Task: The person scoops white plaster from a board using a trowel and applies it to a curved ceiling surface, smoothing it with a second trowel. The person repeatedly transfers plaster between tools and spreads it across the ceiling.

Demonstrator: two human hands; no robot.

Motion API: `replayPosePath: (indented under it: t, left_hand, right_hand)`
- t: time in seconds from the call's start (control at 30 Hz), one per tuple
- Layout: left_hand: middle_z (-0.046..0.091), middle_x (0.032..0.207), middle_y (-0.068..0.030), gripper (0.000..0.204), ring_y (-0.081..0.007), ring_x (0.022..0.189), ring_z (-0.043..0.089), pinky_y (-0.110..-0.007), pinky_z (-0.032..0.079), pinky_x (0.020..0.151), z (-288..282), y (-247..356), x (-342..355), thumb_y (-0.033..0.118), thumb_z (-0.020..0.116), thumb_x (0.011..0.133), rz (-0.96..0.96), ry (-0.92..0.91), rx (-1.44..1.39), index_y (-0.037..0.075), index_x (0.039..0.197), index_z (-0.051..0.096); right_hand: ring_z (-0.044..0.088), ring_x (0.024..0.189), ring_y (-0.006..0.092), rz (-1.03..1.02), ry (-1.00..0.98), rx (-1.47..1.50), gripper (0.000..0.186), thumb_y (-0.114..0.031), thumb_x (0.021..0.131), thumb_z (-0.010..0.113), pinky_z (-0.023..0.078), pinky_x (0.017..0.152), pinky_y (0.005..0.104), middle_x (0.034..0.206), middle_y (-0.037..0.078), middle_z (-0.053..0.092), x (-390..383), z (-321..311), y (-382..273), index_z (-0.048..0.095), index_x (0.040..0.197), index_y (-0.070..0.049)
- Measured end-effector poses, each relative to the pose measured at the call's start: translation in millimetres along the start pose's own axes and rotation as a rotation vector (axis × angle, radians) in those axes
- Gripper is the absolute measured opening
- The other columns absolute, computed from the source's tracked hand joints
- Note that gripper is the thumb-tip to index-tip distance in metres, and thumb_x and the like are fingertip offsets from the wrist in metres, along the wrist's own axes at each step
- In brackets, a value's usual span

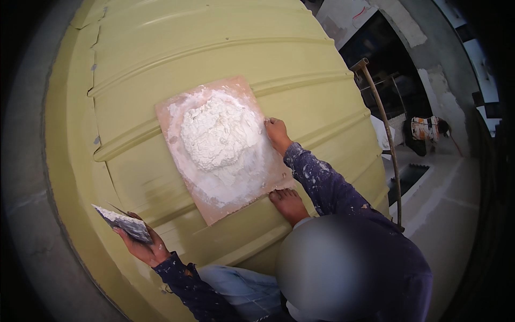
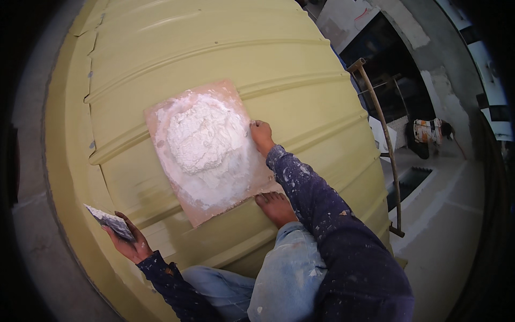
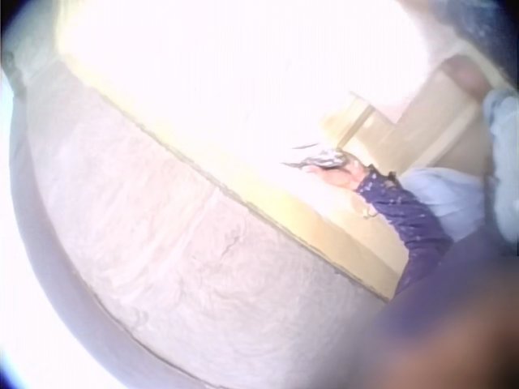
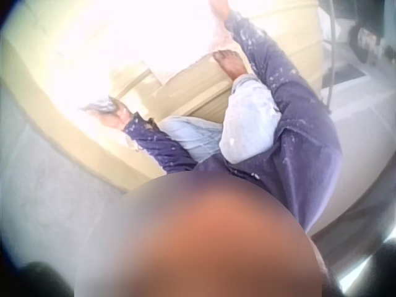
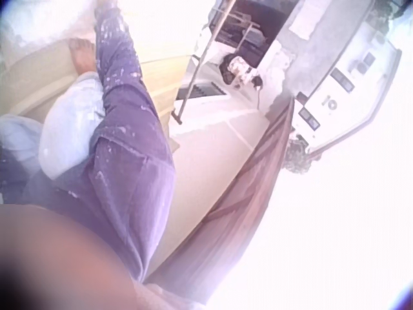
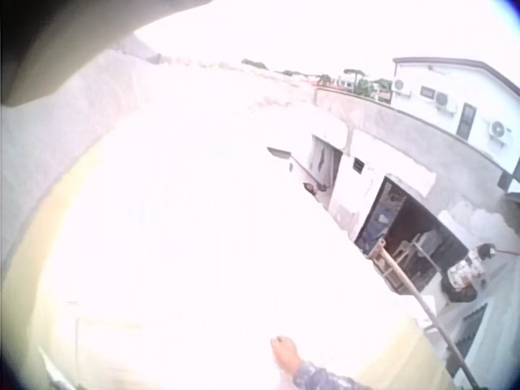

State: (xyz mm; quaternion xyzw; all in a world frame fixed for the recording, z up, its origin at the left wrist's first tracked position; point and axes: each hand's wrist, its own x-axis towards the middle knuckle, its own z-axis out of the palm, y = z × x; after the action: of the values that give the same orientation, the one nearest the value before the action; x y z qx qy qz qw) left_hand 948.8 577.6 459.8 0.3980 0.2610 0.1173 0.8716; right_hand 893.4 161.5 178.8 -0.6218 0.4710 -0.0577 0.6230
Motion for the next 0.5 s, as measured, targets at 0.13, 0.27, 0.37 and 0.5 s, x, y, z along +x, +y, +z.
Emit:
replayPosePath:
  t: [0.13, 0.27, 0.37, 0.5]
  left_hand:
    - [0.056, 0.130, -0.0083, 0.047, -0.0202, 0.111, 0.057, -0.034, 0.051, 0.102, -4.8, 1.6, 3.6, 0.026, 0.063, 0.097, -0.010, -0.024, -0.010, 0.006, 0.136, 0.048]
    - [0.057, 0.125, -0.0083, 0.045, -0.0208, 0.110, 0.057, -0.034, 0.052, 0.100, -11.2, 5.0, 4.7, 0.024, 0.064, 0.096, -0.096, -0.053, -0.041, 0.005, 0.134, 0.050]
    - [0.057, 0.126, -0.0080, 0.045, -0.0207, 0.110, 0.056, -0.034, 0.050, 0.102, -14.2, 3.7, 9.0, 0.021, 0.066, 0.095, -0.085, -0.076, -0.069, 0.005, 0.134, 0.050]
    - [0.056, 0.129, -0.0078, 0.045, -0.0203, 0.111, 0.055, -0.037, 0.049, 0.104, -16.3, 1.3, 13.5, 0.019, 0.065, 0.095, -0.076, -0.093, -0.081, 0.005, 0.134, 0.050]
  right_hand:
    - [0.055, 0.067, 0.0110, 0.029, -0.132, 0.026, 0.030, -0.024, 0.101, 0.056, 0.047, 0.061, 0.0310, 0.080, 0.004, 0.065, 6.5, -17.2, -11.8, 0.068, 0.100, 0.004]
    - [0.052, 0.062, 0.0112, 0.221, -0.403, -0.012, 0.025, -0.023, 0.101, 0.056, 0.047, 0.059, 0.0311, 0.075, 0.001, 0.061, 19.5, -34.2, -17.7, 0.065, 0.097, -0.001]
    - [0.051, 0.062, 0.0100, 0.227, -0.307, 0.235, 0.020, -0.020, 0.102, 0.055, 0.046, 0.058, 0.0292, 0.077, 0.000, 0.062, 22.3, -26.5, -12.2, 0.064, 0.098, -0.003]
    - [0.055, 0.067, 0.0105, 0.180, -0.176, 0.230, 0.020, -0.018, 0.102, 0.055, 0.049, 0.062, 0.0297, 0.080, 0.002, 0.063, 15.3, -10.3, -7.4, 0.064, 0.098, -0.001]
